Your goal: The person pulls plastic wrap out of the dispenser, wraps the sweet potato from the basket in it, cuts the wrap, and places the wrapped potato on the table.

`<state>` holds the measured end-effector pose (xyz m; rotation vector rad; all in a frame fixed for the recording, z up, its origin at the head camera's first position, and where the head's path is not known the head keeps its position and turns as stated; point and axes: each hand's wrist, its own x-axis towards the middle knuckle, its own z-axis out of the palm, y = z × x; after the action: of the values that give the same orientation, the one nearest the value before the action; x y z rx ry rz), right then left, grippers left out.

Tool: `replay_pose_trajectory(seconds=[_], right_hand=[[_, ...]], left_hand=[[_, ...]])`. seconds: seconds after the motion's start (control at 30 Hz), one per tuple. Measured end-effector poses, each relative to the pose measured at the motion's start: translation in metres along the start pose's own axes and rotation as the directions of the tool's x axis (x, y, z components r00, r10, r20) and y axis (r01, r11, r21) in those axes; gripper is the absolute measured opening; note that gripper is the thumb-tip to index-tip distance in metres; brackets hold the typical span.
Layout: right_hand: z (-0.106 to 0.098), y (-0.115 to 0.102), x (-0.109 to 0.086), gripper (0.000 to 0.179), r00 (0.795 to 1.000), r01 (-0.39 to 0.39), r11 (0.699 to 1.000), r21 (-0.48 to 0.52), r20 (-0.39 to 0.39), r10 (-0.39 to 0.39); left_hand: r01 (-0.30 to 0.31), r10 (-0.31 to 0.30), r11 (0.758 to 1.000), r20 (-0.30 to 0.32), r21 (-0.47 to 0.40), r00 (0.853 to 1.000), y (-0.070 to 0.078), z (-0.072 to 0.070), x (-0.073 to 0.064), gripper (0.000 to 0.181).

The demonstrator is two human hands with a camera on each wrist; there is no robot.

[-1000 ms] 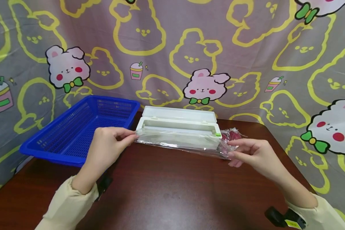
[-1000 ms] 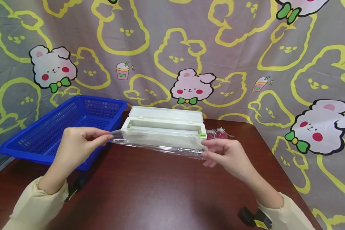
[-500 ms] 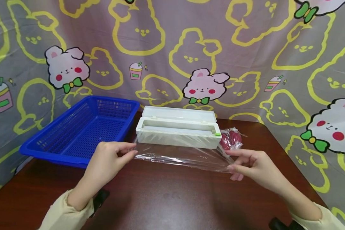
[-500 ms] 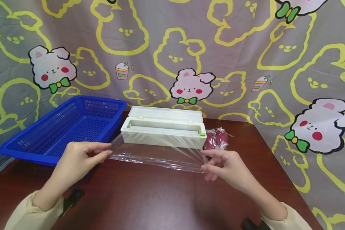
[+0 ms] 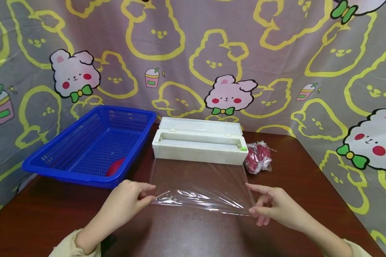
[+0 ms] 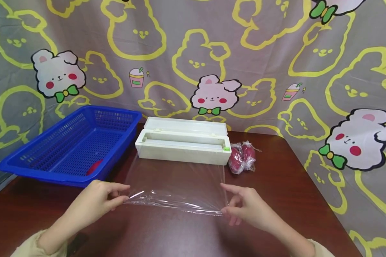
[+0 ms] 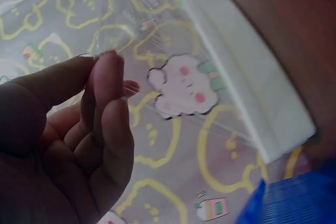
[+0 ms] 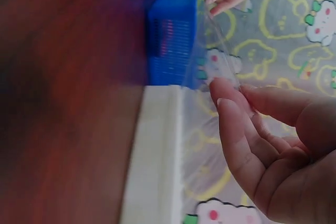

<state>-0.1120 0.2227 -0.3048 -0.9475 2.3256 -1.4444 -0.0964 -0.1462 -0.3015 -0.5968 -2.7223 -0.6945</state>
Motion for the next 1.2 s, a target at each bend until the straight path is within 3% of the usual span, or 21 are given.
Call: replay_pose_trajectory(seconds=[0.17, 0.37, 0.63, 0.87, 1.07, 1.2], right_hand=[[0.010, 0.014, 0.000, 0.071, 0.991, -0.122, 0.991, 0.064, 0.065, 0.117], [0.019, 0.028, 0.000, 0.078, 0.967, -0.241, 0.965, 0.099, 0.113, 0.230], [0.026, 0.049, 0.004, 0.077, 0.947, -0.296, 0.951, 0.085, 0.155, 0.280], [0.032, 0.067, 0.010, 0.077, 0.939, -0.321, 0.942, 0.093, 0.162, 0.304], [0.034, 0.074, 0.013, 0.074, 0.931, -0.343, 0.935, 0.091, 0.162, 0.326], [0.036, 0.077, 0.015, 0.073, 0.923, -0.366, 0.925, 0.100, 0.169, 0.347]], left_hand=[[0.008, -0.012, 0.999, 0.090, 0.044, 0.996, -0.008, 0.016, -0.005, 0.026], [0.015, -0.019, 1.000, 0.217, 0.019, 0.976, -0.015, 0.030, -0.007, 0.031], [-0.002, -0.012, 0.999, 0.275, 0.052, 0.961, -0.022, 0.044, -0.004, 0.010], [0.011, -0.010, 1.000, 0.333, 0.001, 0.943, -0.028, 0.055, -0.002, 0.022], [-0.002, -0.013, 0.999, 0.363, 0.042, 0.932, -0.030, 0.060, 0.001, 0.023], [-0.028, -0.002, 0.997, 0.401, 0.069, 0.916, -0.032, 0.061, 0.004, 0.021]])
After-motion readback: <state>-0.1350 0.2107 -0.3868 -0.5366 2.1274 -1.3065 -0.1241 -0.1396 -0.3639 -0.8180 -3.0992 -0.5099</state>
